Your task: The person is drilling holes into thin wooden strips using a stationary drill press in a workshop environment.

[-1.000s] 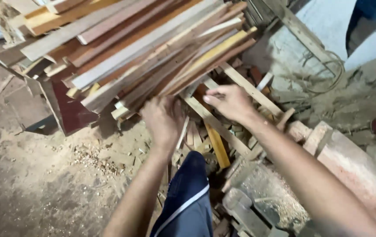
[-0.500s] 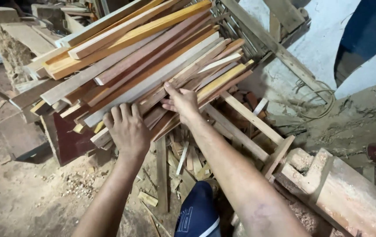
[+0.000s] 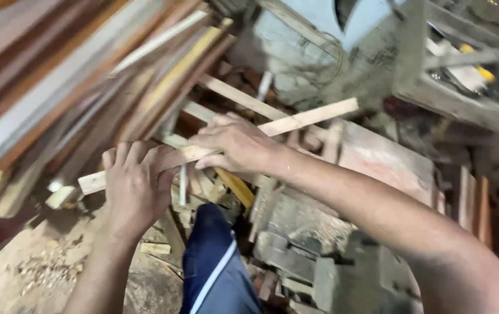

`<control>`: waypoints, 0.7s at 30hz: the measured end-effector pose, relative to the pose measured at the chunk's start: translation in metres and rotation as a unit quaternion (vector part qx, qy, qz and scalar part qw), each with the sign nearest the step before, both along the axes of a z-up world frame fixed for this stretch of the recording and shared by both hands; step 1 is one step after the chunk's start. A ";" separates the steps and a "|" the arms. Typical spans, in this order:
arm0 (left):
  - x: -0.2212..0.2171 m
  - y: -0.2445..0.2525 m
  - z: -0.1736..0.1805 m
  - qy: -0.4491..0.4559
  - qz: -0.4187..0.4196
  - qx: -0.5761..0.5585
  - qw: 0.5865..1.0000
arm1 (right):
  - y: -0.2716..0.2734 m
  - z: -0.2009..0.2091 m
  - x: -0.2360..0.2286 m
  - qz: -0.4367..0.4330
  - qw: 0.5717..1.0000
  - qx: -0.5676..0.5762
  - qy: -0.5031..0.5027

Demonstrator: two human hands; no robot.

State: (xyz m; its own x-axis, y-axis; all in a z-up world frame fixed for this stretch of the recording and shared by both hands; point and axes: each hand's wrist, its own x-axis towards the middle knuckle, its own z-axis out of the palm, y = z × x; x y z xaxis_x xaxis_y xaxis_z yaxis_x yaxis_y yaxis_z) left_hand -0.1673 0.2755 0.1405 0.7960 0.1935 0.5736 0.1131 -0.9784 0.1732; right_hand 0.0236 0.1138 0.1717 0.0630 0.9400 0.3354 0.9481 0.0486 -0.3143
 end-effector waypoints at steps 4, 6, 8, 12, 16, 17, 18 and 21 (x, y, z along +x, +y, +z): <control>0.045 -0.044 -0.014 0.001 -0.102 -0.044 0.994 | -0.080 0.002 0.013 -0.056 0.997 -0.030 0.032; 0.067 -0.072 -0.016 -0.006 -0.163 -0.061 0.985 | -0.126 -0.008 0.027 -0.100 0.991 -0.086 0.033; 0.088 -0.096 -0.026 -0.010 -0.193 -0.093 0.977 | -0.175 -0.017 0.030 -0.166 0.977 -0.120 0.053; 0.131 -0.146 -0.038 -0.013 -0.264 -0.141 0.954 | -0.274 -0.001 0.030 -0.270 0.946 -0.143 0.111; 0.169 -0.202 -0.055 -0.014 -0.282 -0.132 0.950 | -0.362 -0.025 0.073 -0.322 0.936 -0.132 0.048; 0.179 -0.216 -0.062 -0.002 -0.307 -0.151 0.940 | -0.384 -0.034 0.080 -0.346 0.929 -0.126 0.045; 0.190 -0.229 -0.069 0.010 -0.331 -0.169 0.928 | -0.407 -0.043 0.087 -0.371 0.920 -0.119 0.040; 0.217 -0.272 -0.091 0.057 -0.342 -0.166 0.923 | -0.440 -0.043 0.073 -0.403 0.910 -0.093 0.045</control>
State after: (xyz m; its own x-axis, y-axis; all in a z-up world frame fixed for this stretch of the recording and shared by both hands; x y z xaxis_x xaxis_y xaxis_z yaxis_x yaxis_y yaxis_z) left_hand 0.0501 0.0033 0.0497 0.8484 -0.2268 0.4783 -0.4756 -0.7232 0.5008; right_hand 0.0962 -0.3266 0.1290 0.7756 0.6167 0.1346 0.6225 -0.7119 -0.3250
